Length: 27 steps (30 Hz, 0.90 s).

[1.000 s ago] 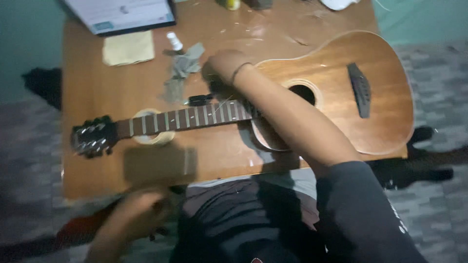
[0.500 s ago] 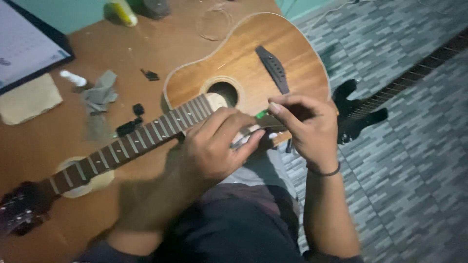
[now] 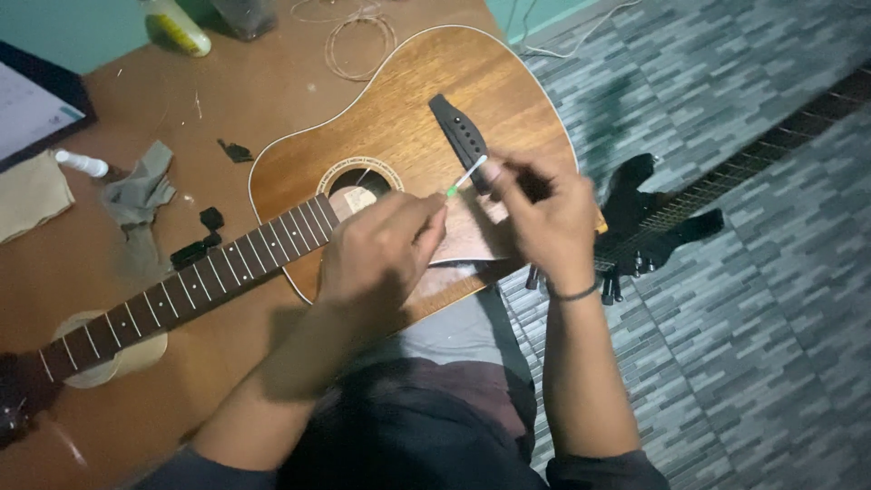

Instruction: The person changes the strings on an acoustic guitar. They use a small green tool to pull the old string out of the bridge, then thread a new string through the bridge and wind it onto the tuning peg at the headstock. The process is repeated for another string.

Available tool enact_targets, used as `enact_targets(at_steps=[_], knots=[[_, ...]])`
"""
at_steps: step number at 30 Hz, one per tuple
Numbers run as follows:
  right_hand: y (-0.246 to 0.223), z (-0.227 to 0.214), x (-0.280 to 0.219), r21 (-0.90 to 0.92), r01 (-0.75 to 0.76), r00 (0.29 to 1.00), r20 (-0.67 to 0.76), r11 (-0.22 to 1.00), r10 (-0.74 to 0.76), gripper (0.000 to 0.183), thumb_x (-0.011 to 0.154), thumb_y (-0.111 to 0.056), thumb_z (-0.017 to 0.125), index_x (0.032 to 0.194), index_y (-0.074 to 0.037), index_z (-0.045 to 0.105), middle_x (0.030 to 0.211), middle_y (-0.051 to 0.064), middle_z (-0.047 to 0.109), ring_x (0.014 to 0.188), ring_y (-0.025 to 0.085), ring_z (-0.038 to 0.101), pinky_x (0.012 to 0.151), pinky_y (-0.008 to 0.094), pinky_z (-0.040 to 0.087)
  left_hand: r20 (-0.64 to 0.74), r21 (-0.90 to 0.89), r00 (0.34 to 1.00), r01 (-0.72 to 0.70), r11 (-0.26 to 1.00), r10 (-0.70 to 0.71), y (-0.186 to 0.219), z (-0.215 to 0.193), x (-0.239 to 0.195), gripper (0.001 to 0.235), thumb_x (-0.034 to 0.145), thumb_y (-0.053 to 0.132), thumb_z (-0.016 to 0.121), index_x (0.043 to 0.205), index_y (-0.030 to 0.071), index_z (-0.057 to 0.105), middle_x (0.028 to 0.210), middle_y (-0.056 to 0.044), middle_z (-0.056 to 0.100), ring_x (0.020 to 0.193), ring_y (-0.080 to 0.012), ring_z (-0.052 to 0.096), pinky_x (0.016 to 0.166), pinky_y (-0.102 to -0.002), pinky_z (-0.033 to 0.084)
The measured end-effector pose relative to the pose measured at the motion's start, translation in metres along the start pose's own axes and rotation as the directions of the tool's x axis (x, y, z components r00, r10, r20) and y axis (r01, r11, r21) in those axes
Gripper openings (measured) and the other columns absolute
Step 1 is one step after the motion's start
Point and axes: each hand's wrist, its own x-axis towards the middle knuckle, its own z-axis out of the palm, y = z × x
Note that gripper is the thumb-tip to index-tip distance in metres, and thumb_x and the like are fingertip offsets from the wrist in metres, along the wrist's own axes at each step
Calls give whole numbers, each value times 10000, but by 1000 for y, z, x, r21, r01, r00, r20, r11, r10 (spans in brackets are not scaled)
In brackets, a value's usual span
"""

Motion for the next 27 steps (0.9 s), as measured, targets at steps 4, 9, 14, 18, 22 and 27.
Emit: enact_targets(at_steps=[4,9,14,18,22,27], knots=[[17,-3,34,-214,189,975,-79,959,-209,142,960,-73,787,1101,-77,784,967,163,769,960,382,742,826,448,572,5,123,1000,19,992,-20,-18,7,13,77,959,161,731,965,106,786,755,-103,679,712,-316,719,601,-393,570],[27,3,54,-266,178,984,19,948,-179,129,967,-126,795,1096,-130,802,898,106,765,880,331,751,769,401,590,16,200,997,66,978,-71,-35,22,21,95,955,197,720,987,146,793,764,-64,648,697,-283,709,598,-380,569],[23,6,56,-270,187,982,68,944,-175,107,980,-144,766,1079,-152,806,925,104,771,928,363,740,799,415,577,89,188,988,109,976,-127,-43,29,30,142,965,219,675,991,145,794,765,-89,634,687,-350,696,564,-465,567],[24,5,54,-275,138,990,74,952,-123,115,985,-187,759,1091,-184,804,946,89,770,944,351,736,803,414,577,93,171,987,112,979,-130,-45,32,35,148,976,234,677,996,135,785,776,-95,637,713,-351,709,587,-464,580],[13,8,51,-261,180,982,107,948,-157,149,999,-156,721,1127,-145,797,953,137,762,890,393,722,783,436,568,157,149,972,150,977,-174,-45,28,40,168,989,229,659,998,127,793,781,-102,637,718,-355,711,587,-458,578],[19,14,47,-298,382,919,217,875,-328,260,972,-121,703,1220,-161,769,1192,150,749,981,433,678,892,485,513,182,151,959,189,970,-215,-46,33,37,208,992,276,618,972,140,774,787,-116,618,712,-407,695,576,-511,568]])
